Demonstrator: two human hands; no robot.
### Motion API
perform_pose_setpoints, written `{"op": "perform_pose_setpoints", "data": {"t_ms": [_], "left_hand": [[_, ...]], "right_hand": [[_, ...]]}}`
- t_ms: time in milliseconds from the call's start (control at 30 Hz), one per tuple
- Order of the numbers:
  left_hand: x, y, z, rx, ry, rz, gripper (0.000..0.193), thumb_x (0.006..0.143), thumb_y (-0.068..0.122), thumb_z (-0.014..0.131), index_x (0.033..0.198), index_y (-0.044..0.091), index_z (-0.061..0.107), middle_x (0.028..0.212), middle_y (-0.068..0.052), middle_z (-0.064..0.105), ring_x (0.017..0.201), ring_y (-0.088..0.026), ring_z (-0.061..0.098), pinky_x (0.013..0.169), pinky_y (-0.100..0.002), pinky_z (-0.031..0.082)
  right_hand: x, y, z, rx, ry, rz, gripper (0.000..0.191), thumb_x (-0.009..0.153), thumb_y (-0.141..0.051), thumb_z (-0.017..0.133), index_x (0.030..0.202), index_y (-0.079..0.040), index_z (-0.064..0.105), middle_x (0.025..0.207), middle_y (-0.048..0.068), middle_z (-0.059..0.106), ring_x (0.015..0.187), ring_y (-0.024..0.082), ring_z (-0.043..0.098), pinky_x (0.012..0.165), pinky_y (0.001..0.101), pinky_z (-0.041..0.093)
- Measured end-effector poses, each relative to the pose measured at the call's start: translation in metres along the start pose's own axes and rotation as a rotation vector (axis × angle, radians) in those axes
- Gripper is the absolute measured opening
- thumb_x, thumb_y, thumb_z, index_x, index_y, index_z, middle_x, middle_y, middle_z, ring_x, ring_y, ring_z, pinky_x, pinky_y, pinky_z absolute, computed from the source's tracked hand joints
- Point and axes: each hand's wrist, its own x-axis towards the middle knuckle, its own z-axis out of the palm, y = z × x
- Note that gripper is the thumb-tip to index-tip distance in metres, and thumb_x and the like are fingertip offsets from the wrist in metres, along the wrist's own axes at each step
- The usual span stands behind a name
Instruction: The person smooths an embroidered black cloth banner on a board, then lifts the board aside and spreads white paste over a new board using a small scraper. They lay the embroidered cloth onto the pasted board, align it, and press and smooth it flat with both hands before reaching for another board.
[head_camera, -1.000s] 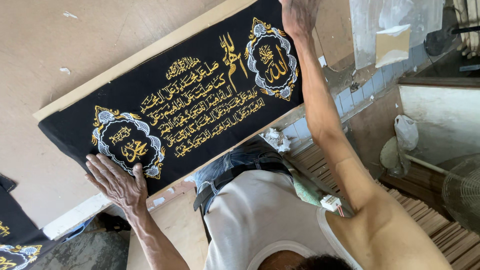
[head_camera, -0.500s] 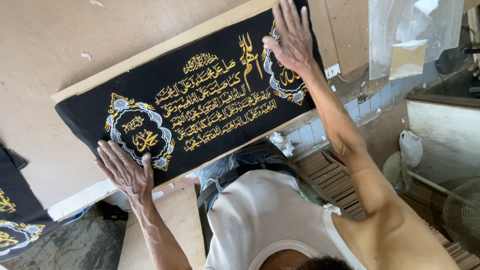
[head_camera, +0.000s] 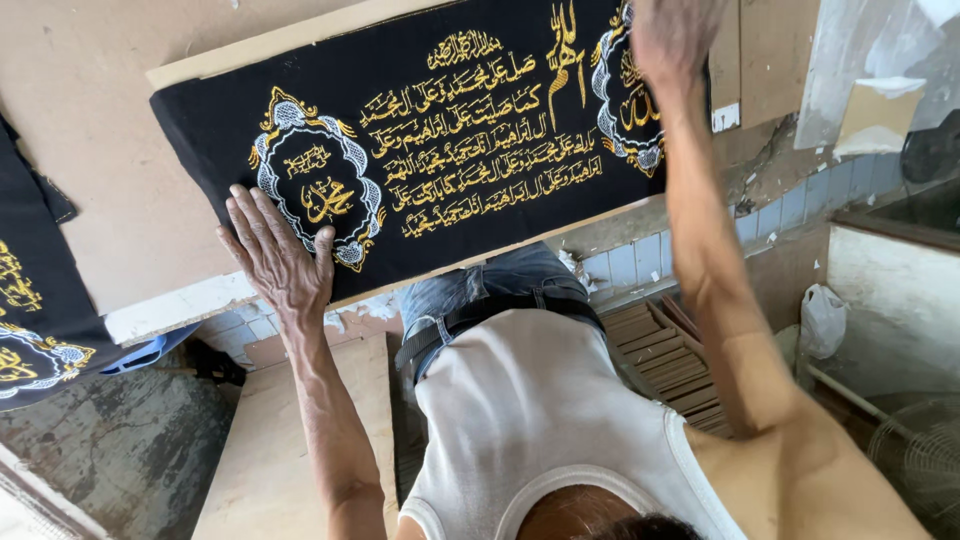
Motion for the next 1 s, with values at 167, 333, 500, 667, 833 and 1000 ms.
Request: {"op": "perform_pose_setpoints", "data": {"t_ms": [167, 333, 500, 667, 833, 1000], "left_hand": [[-0.002, -0.003, 0.003, -0.001, 0.003, 0.013, 0.106, 0.1, 0.08, 0.013, 0.165, -0.004, 0.02, 0.173, -0.023, 0.014, 0.162, -0.033, 0.009, 0.132, -0.049, -0.001], [-0.003, -0.006, 0.009, 0.049, 0.034, 0.034, 0.104, 0.1, 0.078, 0.012, 0.165, -0.003, 0.019, 0.173, -0.023, 0.015, 0.161, -0.032, 0.011, 0.132, -0.049, 0.001], [-0.007, -0.012, 0.014, 0.061, 0.036, 0.03, 0.1, 0.102, 0.076, 0.014, 0.167, 0.0, 0.016, 0.174, -0.021, 0.014, 0.163, -0.032, 0.01, 0.135, -0.05, 0.002], [-0.009, -0.015, 0.018, 0.078, 0.066, 0.043, 0.098, 0.103, 0.076, 0.016, 0.167, 0.002, 0.014, 0.175, -0.02, 0.013, 0.163, -0.033, 0.011, 0.135, -0.05, 0.004], [-0.009, -0.016, 0.019, 0.085, 0.057, 0.047, 0.097, 0.103, 0.076, 0.016, 0.167, 0.004, 0.013, 0.175, -0.018, 0.012, 0.164, -0.031, 0.011, 0.136, -0.049, 0.004], [-0.009, -0.018, 0.019, 0.08, 0.057, 0.043, 0.098, 0.104, 0.076, 0.015, 0.167, 0.002, 0.014, 0.175, -0.019, 0.013, 0.164, -0.032, 0.011, 0.136, -0.049, 0.005]], "right_hand": [[-0.04, -0.167, -0.005, -0.059, -0.508, -0.186, 0.103, 0.095, -0.081, 0.013, 0.172, -0.014, 0.007, 0.175, 0.016, 0.003, 0.16, 0.031, -0.001, 0.128, 0.0581, -0.001], [-0.069, -0.148, 0.056, 0.055, -0.543, -0.044, 0.094, 0.093, -0.082, 0.01, 0.169, -0.027, 0.012, 0.174, 0.006, 0.0, 0.161, 0.031, 0.0, 0.128, 0.0605, -0.003], [-0.122, -0.005, 0.055, 0.078, -0.229, 0.268, 0.085, 0.106, -0.071, 0.032, 0.171, -0.017, 0.021, 0.175, 0.014, 0.005, 0.162, 0.034, 0.003, 0.129, 0.0619, -0.002], [-0.162, 0.063, 0.045, 0.255, -0.028, 0.43, 0.079, 0.111, -0.051, 0.053, 0.168, -0.004, 0.024, 0.174, 0.021, 0.016, 0.162, 0.041, 0.009, 0.13, 0.0636, 0.003], [-0.167, 0.081, 0.054, 0.207, -0.027, 0.438, 0.075, 0.11, -0.051, 0.052, 0.164, -0.003, 0.032, 0.169, 0.023, 0.026, 0.157, 0.045, 0.015, 0.127, 0.0651, 0.004], [-0.167, 0.096, 0.046, 0.155, -0.106, 0.547, 0.063, 0.112, -0.05, 0.048, 0.16, -0.011, 0.039, 0.167, 0.015, 0.036, 0.158, 0.041, 0.022, 0.13, 0.064, 0.007]]}}
